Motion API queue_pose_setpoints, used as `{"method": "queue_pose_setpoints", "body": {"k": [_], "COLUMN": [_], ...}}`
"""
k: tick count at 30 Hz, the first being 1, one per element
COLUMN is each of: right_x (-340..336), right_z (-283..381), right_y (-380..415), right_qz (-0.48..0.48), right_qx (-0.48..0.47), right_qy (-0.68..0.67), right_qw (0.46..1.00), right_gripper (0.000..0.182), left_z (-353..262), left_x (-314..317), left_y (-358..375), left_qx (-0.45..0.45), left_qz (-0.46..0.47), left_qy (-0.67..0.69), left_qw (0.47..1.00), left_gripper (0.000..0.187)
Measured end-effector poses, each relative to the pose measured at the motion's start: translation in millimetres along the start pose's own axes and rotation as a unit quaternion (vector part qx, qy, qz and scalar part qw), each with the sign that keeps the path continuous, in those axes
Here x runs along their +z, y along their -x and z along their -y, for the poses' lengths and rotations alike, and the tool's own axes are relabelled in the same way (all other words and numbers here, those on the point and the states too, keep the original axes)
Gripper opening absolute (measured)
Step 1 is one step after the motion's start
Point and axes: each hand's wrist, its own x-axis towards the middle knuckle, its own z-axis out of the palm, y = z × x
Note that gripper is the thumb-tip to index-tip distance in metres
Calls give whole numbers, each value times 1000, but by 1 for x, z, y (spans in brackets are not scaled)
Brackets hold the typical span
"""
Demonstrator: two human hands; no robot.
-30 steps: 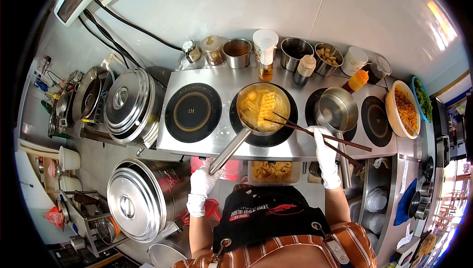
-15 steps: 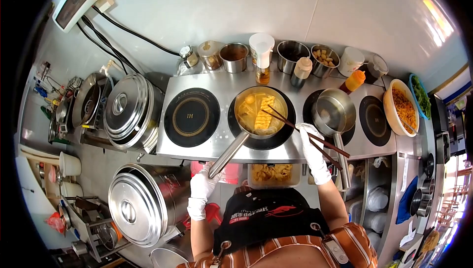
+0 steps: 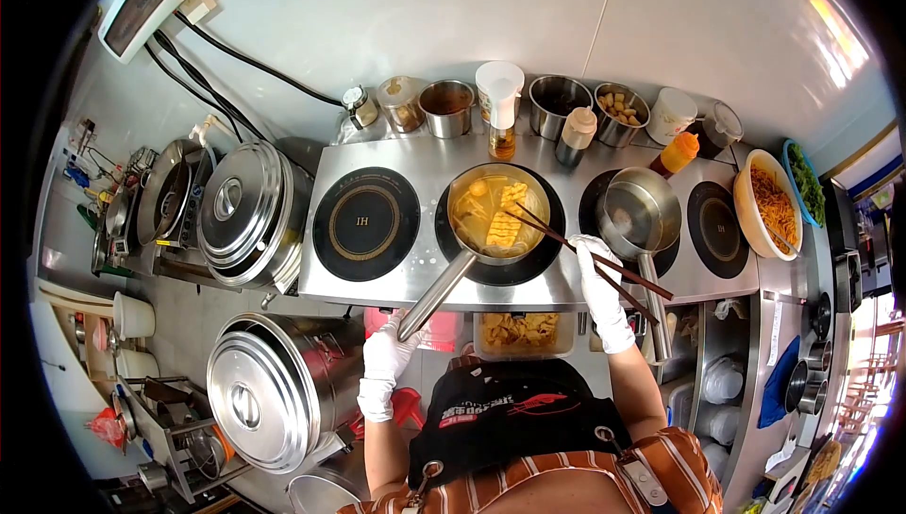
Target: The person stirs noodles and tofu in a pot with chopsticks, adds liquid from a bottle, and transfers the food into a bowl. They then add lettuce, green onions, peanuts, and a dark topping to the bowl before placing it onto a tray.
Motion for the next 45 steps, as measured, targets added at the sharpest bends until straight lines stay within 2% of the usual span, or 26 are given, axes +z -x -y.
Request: {"method": "queue_pose_setpoints", "body": {"k": [16, 25, 29, 37, 45], "right_x": [-1, -4, 1, 13, 10], "right_z": [1, 12, 12, -5, -8], "right_y": [0, -1, -8, -2, -2], "right_qz": [-3, -18, -36, -33, -33], "right_qx": [-36, -12, -59, -21, -33], "right_qy": [24, -4, -18, -5, 6], "right_qw": [999, 1000, 997, 999, 999], "right_gripper": [8, 10, 10, 9, 9], "left_z": [0, -4, -2, -1, -1], "left_x": [-1, -4, -2, -1, 0], "left_y": [0, 0, 0, 0, -2], "left_qx": [18, 1, 5, -3, -10], "left_qz": [-6, 5, 1, 6, 4], "left_qy": [-9, -11, -15, 8, 4], "left_qw": [1000, 1000, 1000, 1000, 1000], "left_gripper": [59, 60, 59, 58, 59]}}
